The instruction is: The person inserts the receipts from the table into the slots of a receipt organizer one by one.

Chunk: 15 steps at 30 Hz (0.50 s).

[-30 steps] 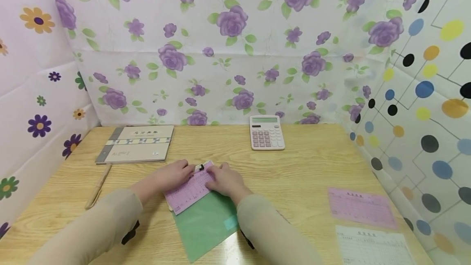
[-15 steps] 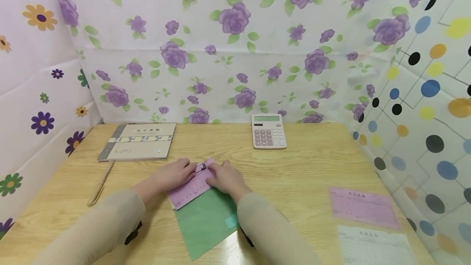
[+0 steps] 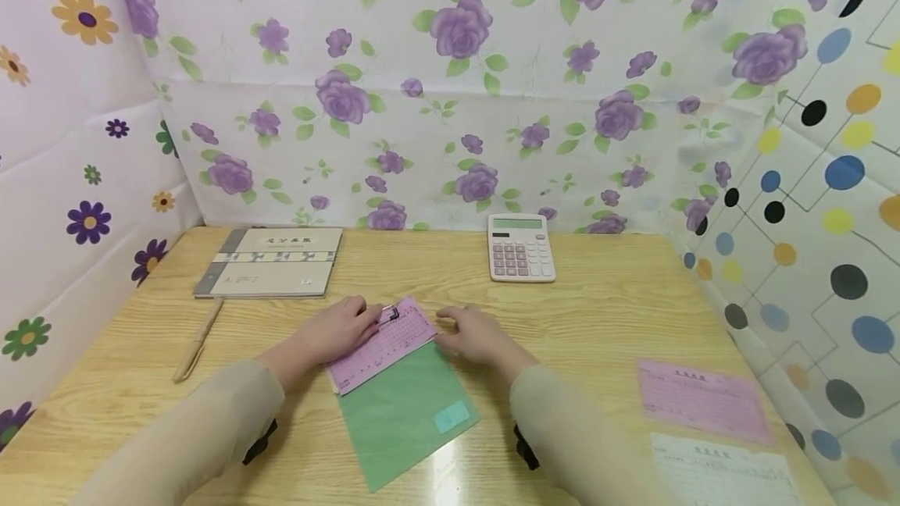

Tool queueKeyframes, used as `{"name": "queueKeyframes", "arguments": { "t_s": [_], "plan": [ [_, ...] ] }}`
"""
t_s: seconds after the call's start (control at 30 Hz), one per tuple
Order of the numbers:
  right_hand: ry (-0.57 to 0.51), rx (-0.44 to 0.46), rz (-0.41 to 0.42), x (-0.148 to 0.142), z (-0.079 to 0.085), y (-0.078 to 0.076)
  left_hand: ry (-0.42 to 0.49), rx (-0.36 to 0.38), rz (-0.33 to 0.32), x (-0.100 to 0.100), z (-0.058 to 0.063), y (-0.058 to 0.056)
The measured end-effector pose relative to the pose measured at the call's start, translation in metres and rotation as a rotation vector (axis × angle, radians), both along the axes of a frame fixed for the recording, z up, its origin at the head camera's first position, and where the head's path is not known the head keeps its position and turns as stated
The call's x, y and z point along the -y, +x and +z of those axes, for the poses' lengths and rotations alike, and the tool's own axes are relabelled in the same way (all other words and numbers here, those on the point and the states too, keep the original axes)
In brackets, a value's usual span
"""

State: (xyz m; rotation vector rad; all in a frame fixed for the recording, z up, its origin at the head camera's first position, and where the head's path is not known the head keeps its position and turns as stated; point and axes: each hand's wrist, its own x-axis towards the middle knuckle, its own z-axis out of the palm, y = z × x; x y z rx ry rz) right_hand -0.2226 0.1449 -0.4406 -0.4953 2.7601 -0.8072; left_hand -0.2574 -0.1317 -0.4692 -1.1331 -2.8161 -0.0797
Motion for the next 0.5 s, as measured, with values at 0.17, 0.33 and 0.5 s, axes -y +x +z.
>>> {"name": "queueKeyframes", "arguments": {
  "t_s": [0.17, 0.33, 0.5],
  "plan": [
    [-0.012, 0.026, -0.024, -0.034, 0.006, 0.005, 0.014, -0.014, -0.017, 0.001, -0.001, -0.001],
    [-0.015, 0.022, -0.018, -0.064, 0.006, 0.012, 0.032, -0.004, -0.015, 0.002, 0.000, -0.001],
    [-0.015, 0.052, -0.033, -0.090, 0.006, 0.019, 0.018, 0.009, -0.003, 0.002, 0.000, 0.000]
  ]
}}
